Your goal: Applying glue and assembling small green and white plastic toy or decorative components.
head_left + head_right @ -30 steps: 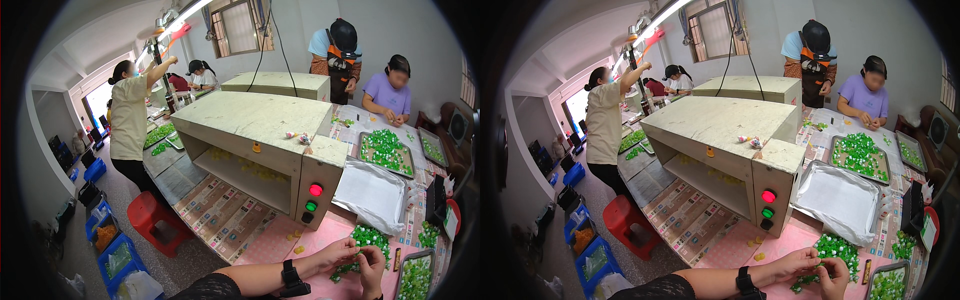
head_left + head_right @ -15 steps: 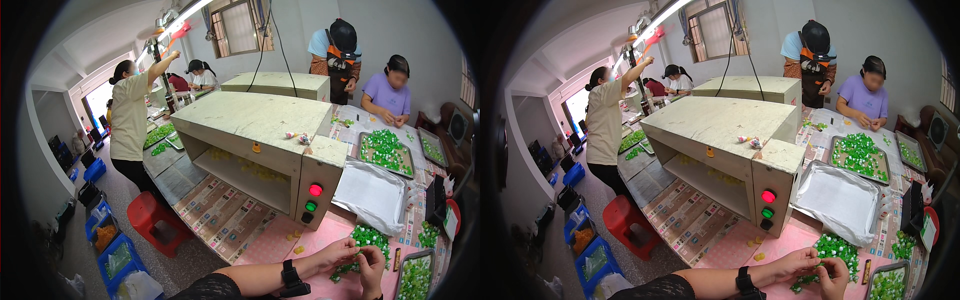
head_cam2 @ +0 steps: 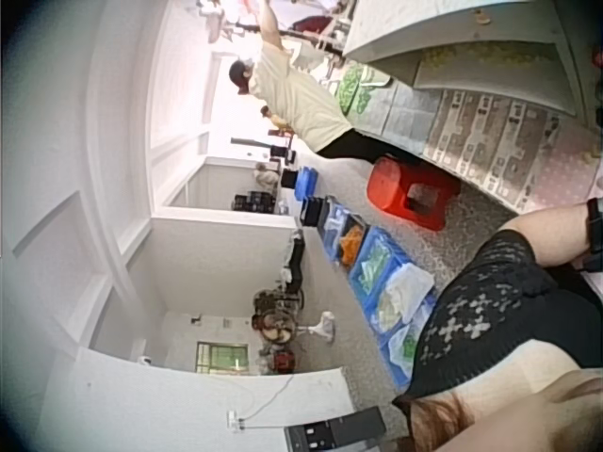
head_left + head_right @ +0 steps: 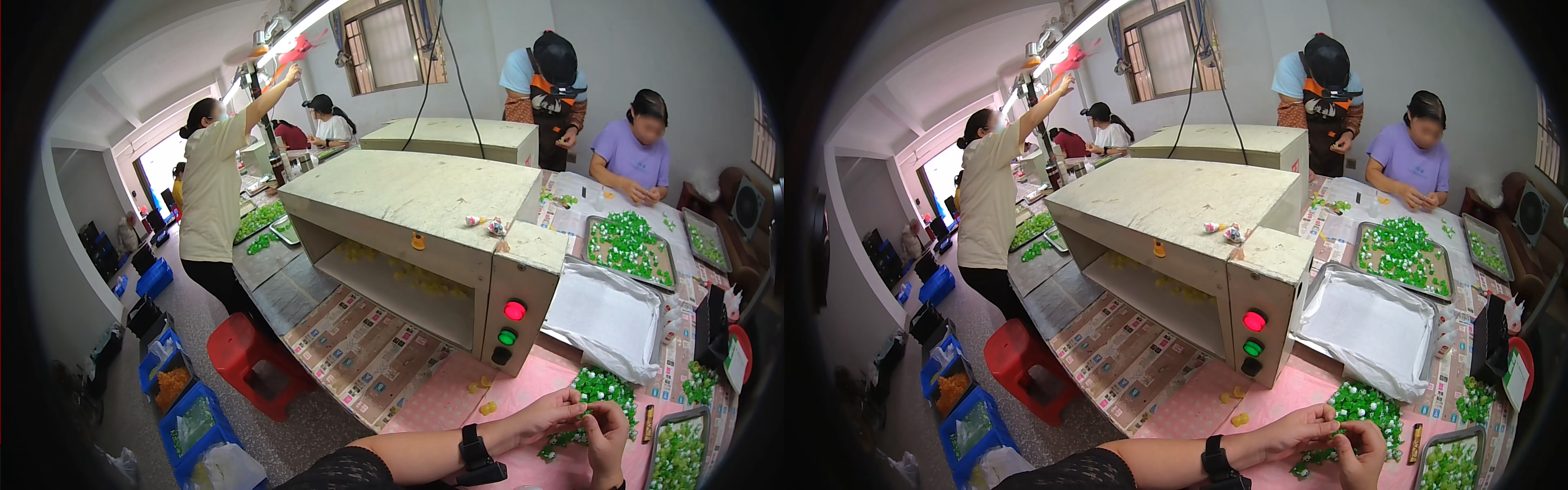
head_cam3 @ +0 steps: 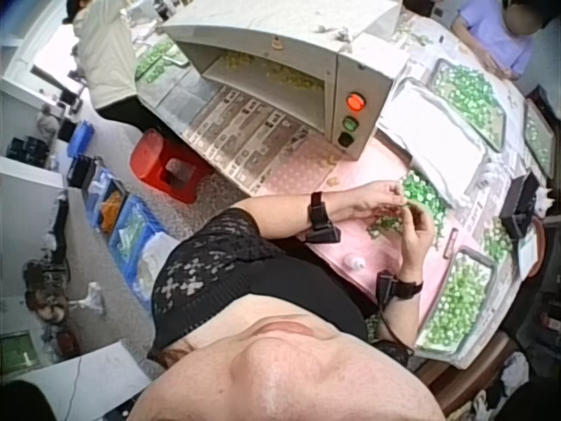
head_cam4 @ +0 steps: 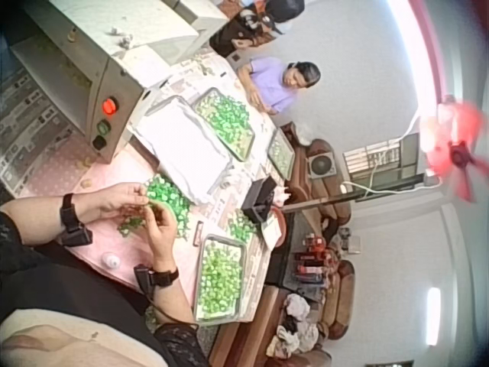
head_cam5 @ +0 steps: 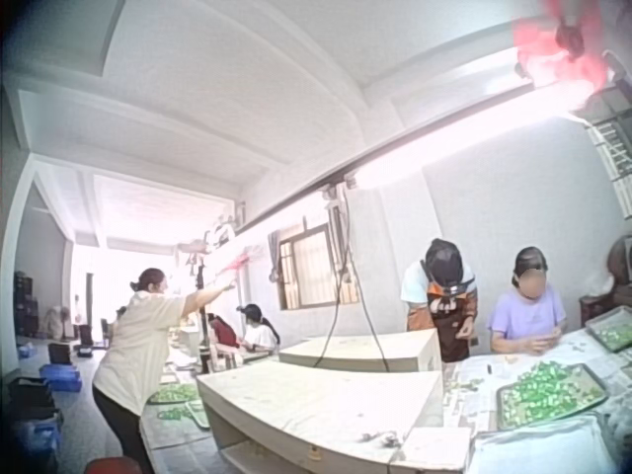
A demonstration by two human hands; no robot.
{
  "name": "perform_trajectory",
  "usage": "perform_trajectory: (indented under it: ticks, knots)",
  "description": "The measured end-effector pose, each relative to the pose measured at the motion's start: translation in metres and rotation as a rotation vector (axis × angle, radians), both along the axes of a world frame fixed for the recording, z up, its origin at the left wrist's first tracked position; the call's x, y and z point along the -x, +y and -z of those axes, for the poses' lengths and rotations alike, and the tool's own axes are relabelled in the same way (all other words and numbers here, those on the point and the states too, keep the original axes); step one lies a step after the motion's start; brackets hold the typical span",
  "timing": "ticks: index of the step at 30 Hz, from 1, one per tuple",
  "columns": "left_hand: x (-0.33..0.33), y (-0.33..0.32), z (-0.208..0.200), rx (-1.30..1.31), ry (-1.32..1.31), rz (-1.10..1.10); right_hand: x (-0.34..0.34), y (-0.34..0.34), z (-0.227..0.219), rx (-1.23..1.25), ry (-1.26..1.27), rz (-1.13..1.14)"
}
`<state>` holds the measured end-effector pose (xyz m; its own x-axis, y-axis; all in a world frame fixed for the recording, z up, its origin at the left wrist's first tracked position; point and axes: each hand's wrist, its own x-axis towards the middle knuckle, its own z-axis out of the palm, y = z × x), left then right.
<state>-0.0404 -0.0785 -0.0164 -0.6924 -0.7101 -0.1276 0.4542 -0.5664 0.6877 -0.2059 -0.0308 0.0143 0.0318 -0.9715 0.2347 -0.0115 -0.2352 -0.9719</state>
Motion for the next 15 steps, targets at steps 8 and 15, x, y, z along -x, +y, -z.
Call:
perform_trajectory:
  ticks: [8, 15]
  knots:
    - [-0.0005, 0.0005, -0.0011, 0.006, -0.005, -0.003, -0.002, 0.0001, -0.001, -0.014, -0.022, -0.003]
    - [-0.0001, 0.0011, -0.0021, -0.001, -0.017, -0.006, -0.0011, -0.0001, -0.0006, -0.014, -0.005, -0.007]
